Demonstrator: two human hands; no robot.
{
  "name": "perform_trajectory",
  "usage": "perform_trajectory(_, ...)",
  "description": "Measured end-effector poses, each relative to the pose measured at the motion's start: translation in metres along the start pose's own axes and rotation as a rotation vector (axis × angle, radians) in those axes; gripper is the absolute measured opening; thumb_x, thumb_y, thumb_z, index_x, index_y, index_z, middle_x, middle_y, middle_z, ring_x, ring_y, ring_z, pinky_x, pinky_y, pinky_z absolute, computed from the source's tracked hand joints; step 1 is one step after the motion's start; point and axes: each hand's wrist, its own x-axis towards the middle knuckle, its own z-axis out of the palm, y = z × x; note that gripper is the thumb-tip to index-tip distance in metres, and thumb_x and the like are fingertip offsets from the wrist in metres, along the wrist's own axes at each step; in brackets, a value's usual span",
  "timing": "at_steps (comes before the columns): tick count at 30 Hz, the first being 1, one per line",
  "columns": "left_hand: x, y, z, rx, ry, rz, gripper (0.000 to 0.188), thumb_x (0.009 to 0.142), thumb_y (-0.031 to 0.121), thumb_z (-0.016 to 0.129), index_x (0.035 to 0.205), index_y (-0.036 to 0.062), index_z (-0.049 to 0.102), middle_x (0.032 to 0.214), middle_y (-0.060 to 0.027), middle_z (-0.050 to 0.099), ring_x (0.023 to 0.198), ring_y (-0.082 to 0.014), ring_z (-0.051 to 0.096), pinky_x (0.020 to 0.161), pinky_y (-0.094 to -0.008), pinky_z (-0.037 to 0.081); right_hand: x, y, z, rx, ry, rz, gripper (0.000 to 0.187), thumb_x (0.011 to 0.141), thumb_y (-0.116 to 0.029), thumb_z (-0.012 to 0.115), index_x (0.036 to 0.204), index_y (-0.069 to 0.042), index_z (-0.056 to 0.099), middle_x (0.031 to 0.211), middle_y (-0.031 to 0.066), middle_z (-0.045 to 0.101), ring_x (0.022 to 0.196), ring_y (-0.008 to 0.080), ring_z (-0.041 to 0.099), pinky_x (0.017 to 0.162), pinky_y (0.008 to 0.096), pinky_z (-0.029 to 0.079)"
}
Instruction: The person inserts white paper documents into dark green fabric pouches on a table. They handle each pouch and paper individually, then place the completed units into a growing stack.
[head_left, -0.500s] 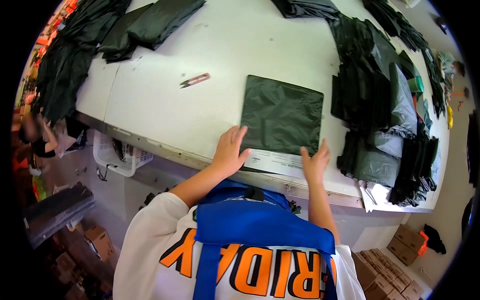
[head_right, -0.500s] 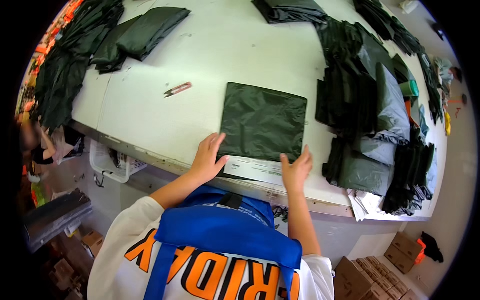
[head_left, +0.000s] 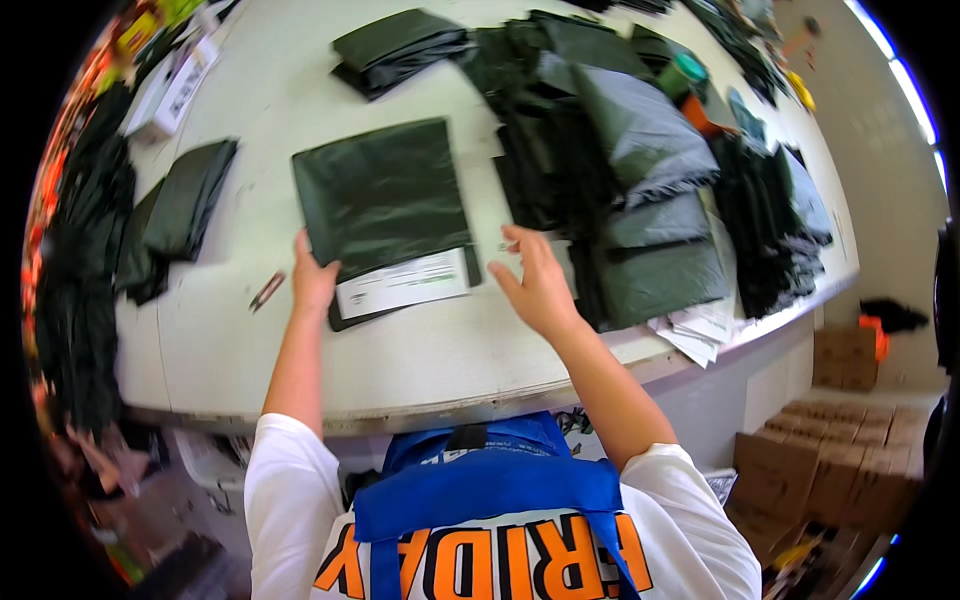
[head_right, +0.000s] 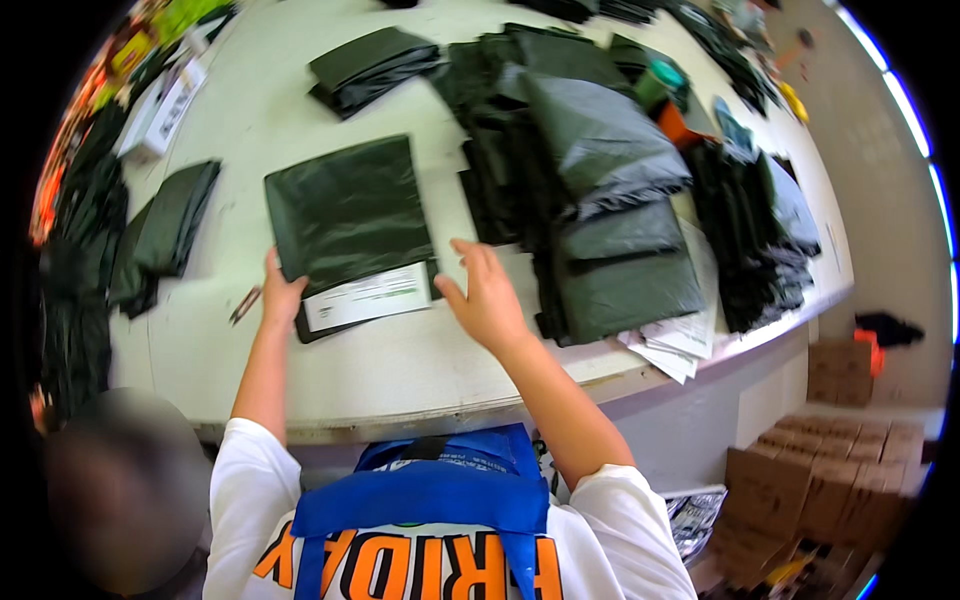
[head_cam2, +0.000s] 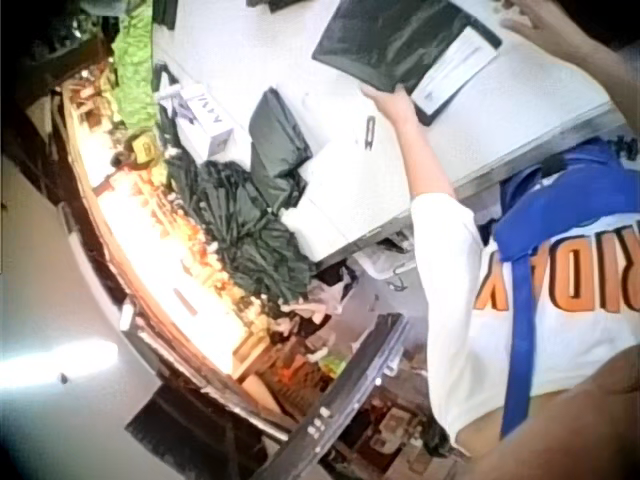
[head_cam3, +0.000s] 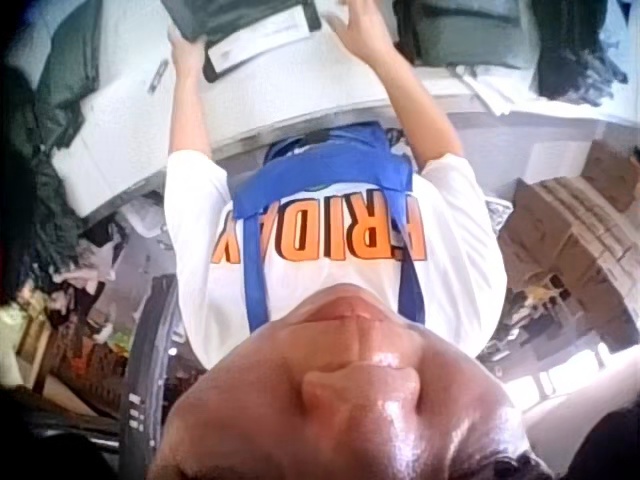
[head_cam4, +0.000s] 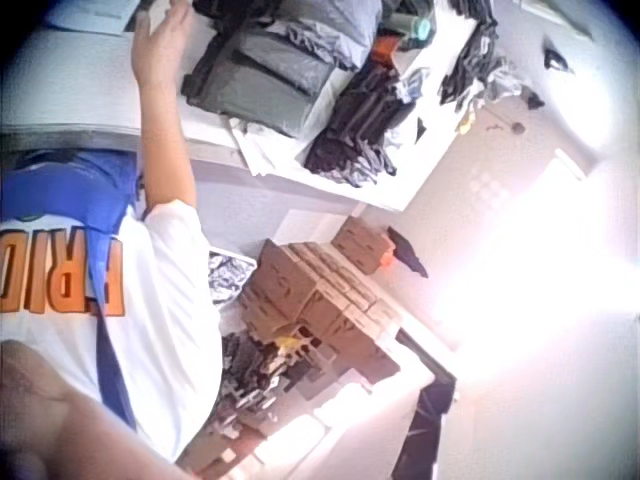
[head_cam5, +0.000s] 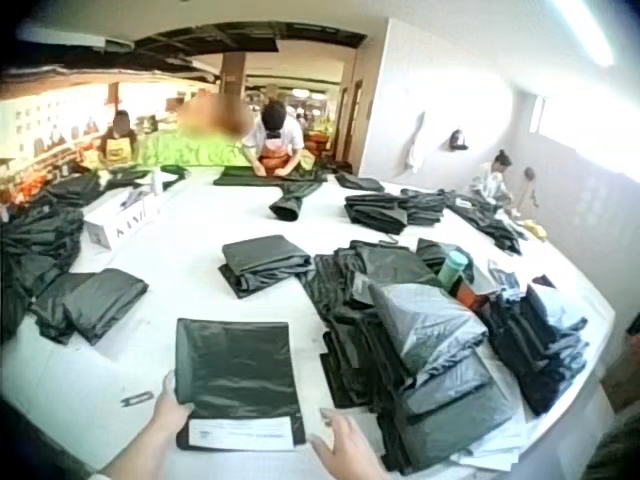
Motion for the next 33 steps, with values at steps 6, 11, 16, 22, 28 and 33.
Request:
perform_trajectory(6, 0.002, 0.105, 0.066, 0.035, -0.037, 0.326, 0.085, 0.081, 0.022, 0.072, 0.146, 0.0028, 0.021, 0.139, -0.0227, 0.035, 0.130, -0.0347, 0.035, 0.107, -0.0408, 0.033, -0.052, 0.067, -0.115, 0.155, 0.418, 0.262, 0.022, 0.088, -0.007, 0.063, 0.110, -0.003, 0.063, 0.093, 0.0030, 0.063, 0.074, 0.0061, 0.057, 0.069, 0.0211, 0.049)
perform_trajectory(11, -0.016, 0.203, 0.154, -0.439, -0.567, 0.151, 0.108, 0.078, 0.054, 0.070, 0.151, 0.0127, 0.004, 0.154, -0.0209, 0.007, 0.139, -0.0366, 0.021, 0.107, -0.0569, 0.025, -0.038, 0.121, -0.222, 0.293, 0.666, 0.399, 0.033, 0.097, -0.026, 0.052, 0.119, -0.002, 0.057, 0.102, 0.0040, 0.061, 0.089, 0.0096, 0.053, 0.084, 0.0245, 0.041)
perform_trajectory(16, -0.010, 0.217, 0.207, -0.361, -0.606, -0.096, 0.114, 0.075, 0.059, 0.070, 0.151, 0.0151, -0.002, 0.155, -0.0186, 0.009, 0.143, -0.0351, 0.012, 0.107, -0.0603, 0.021, -0.042, 0.200, -0.271, 0.231, 0.599, 0.631, 0.059, 0.092, -0.046, 0.053, 0.132, -0.002, 0.049, 0.131, 0.0111, 0.051, 0.125, 0.0219, 0.043, 0.106, 0.0326, 0.028)
perform_trajectory(22, -0.008, 0.206, 0.229, -0.533, -0.725, -0.316, 0.099, 0.087, 0.044, 0.065, 0.150, 0.0230, -0.009, 0.157, -0.0129, 0.006, 0.143, -0.0365, 0.007, 0.101, -0.0720, 0.019, -0.041, 0.230, -0.298, 0.337, 0.183, 0.983, 0.082, 0.086, -0.072, 0.039, 0.147, -0.016, 0.033, 0.149, 0.0155, 0.034, 0.136, 0.0397, 0.028, 0.111, 0.0537, 0.015)
perform_trajectory(28, -0.020, 0.195, 0.229, -0.570, -0.572, -0.294, 0.092, 0.086, 0.046, 0.063, 0.151, 0.0262, 0.000, 0.156, -0.0095, 0.004, 0.143, -0.0343, 0.005, 0.100, -0.0686, 0.026, -0.007, 0.225, -0.310, 0.330, 0.246, 0.902, 0.085, 0.087, -0.071, 0.039, 0.146, -0.010, 0.033, 0.145, 0.0197, 0.038, 0.132, 0.0352, 0.039, 0.108, 0.0516, 0.025)
perform_trajectory(33, 0.044, 0.170, 0.208, -0.540, -0.334, -0.176, 0.079, 0.087, 0.036, 0.063, 0.149, 0.0166, 0.018, 0.155, -0.0125, 0.013, 0.138, -0.0256, 0.023, 0.100, -0.0498, 0.034, 0.071, 0.212, -0.324, 0.308, 0.239, 0.762, 0.072, 0.092, -0.063, 0.042, 0.143, -0.012, 0.039, 0.137, 0.0121, 0.049, 0.122, 0.0255, 0.048, 0.102, 0.0411, 0.032)
